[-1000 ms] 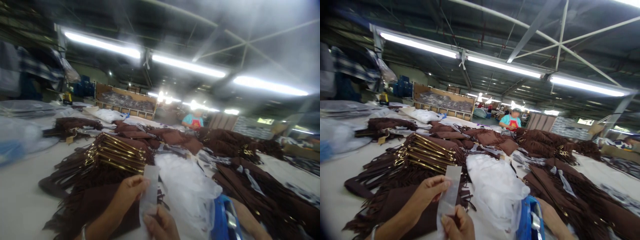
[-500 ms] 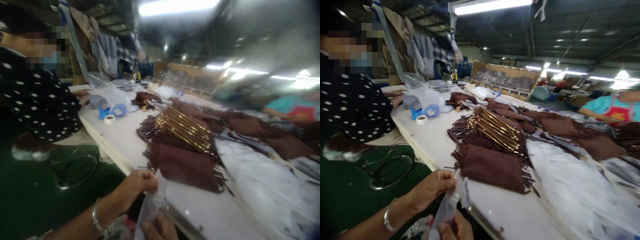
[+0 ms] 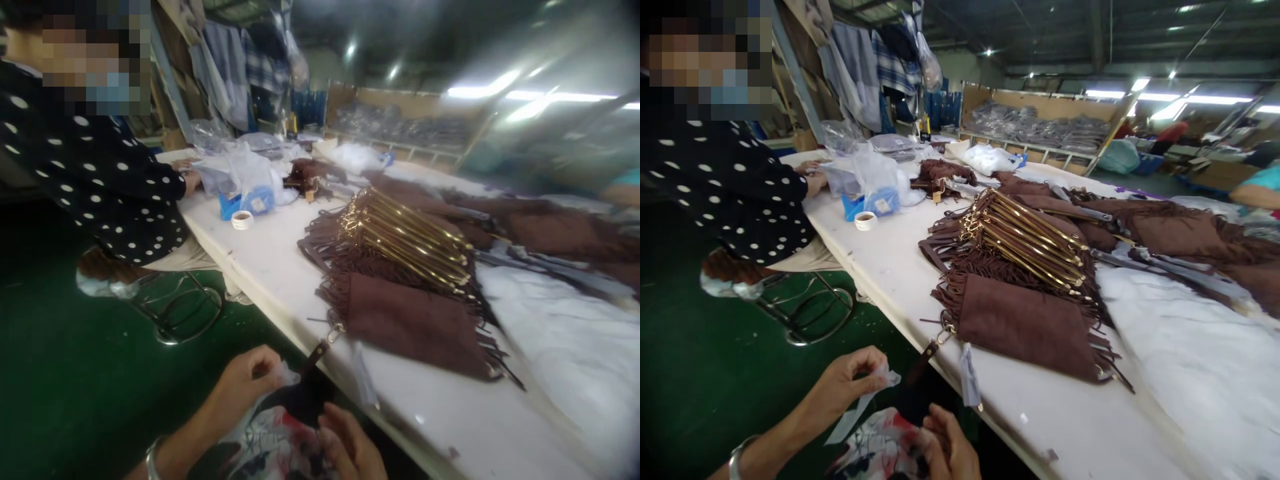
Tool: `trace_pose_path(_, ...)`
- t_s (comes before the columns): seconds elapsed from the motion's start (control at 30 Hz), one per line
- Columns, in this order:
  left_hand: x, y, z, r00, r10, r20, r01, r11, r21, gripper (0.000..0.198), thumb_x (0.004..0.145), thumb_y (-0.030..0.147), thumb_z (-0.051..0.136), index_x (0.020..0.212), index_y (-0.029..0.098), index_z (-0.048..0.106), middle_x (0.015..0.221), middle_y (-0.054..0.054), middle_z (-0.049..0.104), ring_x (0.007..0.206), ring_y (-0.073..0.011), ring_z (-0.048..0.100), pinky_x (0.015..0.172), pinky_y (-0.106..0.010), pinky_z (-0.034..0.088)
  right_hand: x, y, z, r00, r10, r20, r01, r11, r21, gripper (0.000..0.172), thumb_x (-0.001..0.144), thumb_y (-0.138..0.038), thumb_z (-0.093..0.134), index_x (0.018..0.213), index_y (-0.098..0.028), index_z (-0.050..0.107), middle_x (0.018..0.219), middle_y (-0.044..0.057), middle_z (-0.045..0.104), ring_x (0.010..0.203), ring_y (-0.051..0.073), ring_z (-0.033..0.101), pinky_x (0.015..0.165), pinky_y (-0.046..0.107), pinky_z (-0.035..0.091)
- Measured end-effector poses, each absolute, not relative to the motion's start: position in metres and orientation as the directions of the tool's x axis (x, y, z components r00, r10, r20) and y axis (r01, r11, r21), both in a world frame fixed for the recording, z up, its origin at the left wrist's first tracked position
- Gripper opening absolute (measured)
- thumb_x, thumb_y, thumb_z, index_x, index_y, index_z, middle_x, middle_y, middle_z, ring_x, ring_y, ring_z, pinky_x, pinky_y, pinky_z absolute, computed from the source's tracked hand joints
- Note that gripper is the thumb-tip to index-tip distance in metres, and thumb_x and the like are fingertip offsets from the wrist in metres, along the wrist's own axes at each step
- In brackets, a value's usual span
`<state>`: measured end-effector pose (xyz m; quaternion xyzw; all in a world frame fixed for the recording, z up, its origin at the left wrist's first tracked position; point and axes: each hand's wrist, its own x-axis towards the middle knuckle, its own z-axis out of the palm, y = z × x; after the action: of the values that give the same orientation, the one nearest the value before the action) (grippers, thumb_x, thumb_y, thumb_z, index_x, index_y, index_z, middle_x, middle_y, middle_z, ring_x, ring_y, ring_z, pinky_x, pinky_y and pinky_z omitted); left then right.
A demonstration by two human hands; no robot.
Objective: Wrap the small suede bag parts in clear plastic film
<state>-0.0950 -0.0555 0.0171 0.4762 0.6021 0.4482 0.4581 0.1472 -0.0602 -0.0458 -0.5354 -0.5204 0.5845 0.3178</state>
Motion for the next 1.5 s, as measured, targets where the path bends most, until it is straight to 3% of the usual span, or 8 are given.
trace_pose_path(0.1, -0.096, -0.057, -0.001, -0.117, 0.974, -0.195, 0.151, 0.212, 0.966, 0.025, 0.075, 0.035, 0.074, 0.072, 0.014, 0.061, 0.07, 0.0, 0.056, 0.067, -0.0148, 0.049, 0.062, -0.024, 0.038, 0.134, -0.049, -0.048, -0.157, 0.944, -0.289, 0.171, -0.262, -0.95, 0.06, 0.079, -0.057, 0.063, 0.124, -0.017, 0.063, 0.123, 0.014, 0.067, 0.106, 0.028, 0.066, 0.092, 0.035, 0.052)
trace_pose_path(0.23, -0.1, -0.059, -0.023, -0.142, 0.956, -0.258, 0.114, 0.274, 0.955, 0.026, 0.073, 0.035, 0.075, 0.071, 0.014, 0.059, 0.068, 0.0, 0.056, 0.064, -0.0143, 0.05, 0.06, -0.024, 0.037, 0.111, -0.025, -0.052, -0.175, 0.935, -0.309, 0.257, -0.26, -0.931, 0.065, 0.08, -0.052, 0.065, 0.133, -0.017, 0.055, 0.128, 0.013, 0.063, 0.108, 0.027, 0.064, 0.087, 0.034, 0.053)
trace_pose_path(0.37, -0.115, -0.065, -0.042, -0.185, 0.938, -0.294, 0.127, 0.319, 0.939, 0.026, 0.074, 0.035, 0.075, 0.074, 0.013, 0.061, 0.071, -0.001, 0.059, 0.067, -0.0155, 0.053, 0.062, -0.024, 0.04, 0.087, -0.004, -0.058, -0.225, 0.925, -0.305, 0.298, -0.232, -0.926, 0.057, 0.081, -0.052, 0.066, 0.126, -0.018, 0.061, 0.114, 0.01, 0.07, 0.102, 0.027, 0.066, 0.089, 0.036, 0.05)
trace_pose_path(0.53, -0.134, -0.076, -0.069, -0.237, 0.905, -0.354, 0.143, 0.393, 0.908, 0.023, 0.075, 0.033, 0.075, 0.078, 0.014, 0.061, 0.075, -0.002, 0.064, 0.071, -0.0176, 0.058, 0.067, -0.026, 0.042, 0.066, 0.004, -0.056, -0.256, 0.912, -0.321, 0.256, -0.256, -0.932, 0.033, 0.08, -0.048, 0.067, 0.095, -0.018, 0.072, 0.091, 0.007, 0.074, 0.089, 0.027, 0.067, 0.084, 0.037, 0.048)
trace_pose_path(0.77, -0.138, -0.079, -0.087, -0.231, 0.856, -0.463, 0.068, 0.489, 0.87, 0.028, 0.075, 0.036, 0.075, 0.074, 0.015, 0.056, 0.067, 0.002, 0.058, 0.063, -0.0146, 0.052, 0.058, -0.023, 0.037, 0.056, -0.003, -0.051, -0.302, 0.857, -0.418, 0.076, -0.415, -0.907, 0.041, 0.077, -0.052, 0.068, 0.095, -0.015, 0.069, 0.079, 0.003, 0.069, 0.065, 0.016, 0.06, 0.06, 0.027, 0.05)
trace_pose_path(1.1, -0.144, -0.076, -0.069, -0.113, 0.863, -0.492, 0.074, 0.501, 0.862, 0.022, 0.072, 0.031, 0.074, 0.076, 0.015, 0.059, 0.071, 0.0, 0.062, 0.068, -0.0158, 0.054, 0.065, -0.025, 0.039, 0.046, 0.01, -0.032, -0.222, 0.87, -0.441, 0.117, -0.425, -0.897, 0.043, 0.071, -0.053, 0.072, 0.088, -0.014, 0.071, 0.074, 0.005, 0.069, 0.065, 0.018, 0.06, 0.057, 0.026, 0.05)
trace_pose_path(1.27, -0.144, -0.077, -0.063, -0.083, 0.852, -0.517, 0.046, 0.522, 0.852, 0.024, 0.07, 0.031, 0.075, 0.076, 0.014, 0.06, 0.07, 0.0, 0.062, 0.068, -0.0158, 0.054, 0.064, -0.025, 0.038, 0.044, 0.011, -0.033, -0.191, 0.883, -0.429, 0.158, -0.404, -0.901, 0.041, 0.073, -0.052, 0.07, 0.089, -0.015, 0.071, 0.078, 0.006, 0.07, 0.068, 0.018, 0.061, 0.061, 0.027, 0.051)
trace_pose_path(1.5, -0.141, -0.079, -0.064, -0.096, 0.846, -0.524, -0.079, 0.519, 0.851, 0.027, 0.068, 0.031, 0.077, 0.075, 0.014, 0.057, 0.066, 0.002, 0.058, 0.06, -0.0123, 0.049, 0.056, -0.022, 0.034, 0.049, 0.008, -0.032, -0.217, 0.895, -0.391, 0.196, -0.352, -0.915, 0.039, 0.077, -0.052, 0.068, 0.089, -0.015, 0.07, 0.065, 0.001, 0.063, 0.062, 0.017, 0.058, 0.056, 0.026, 0.05)
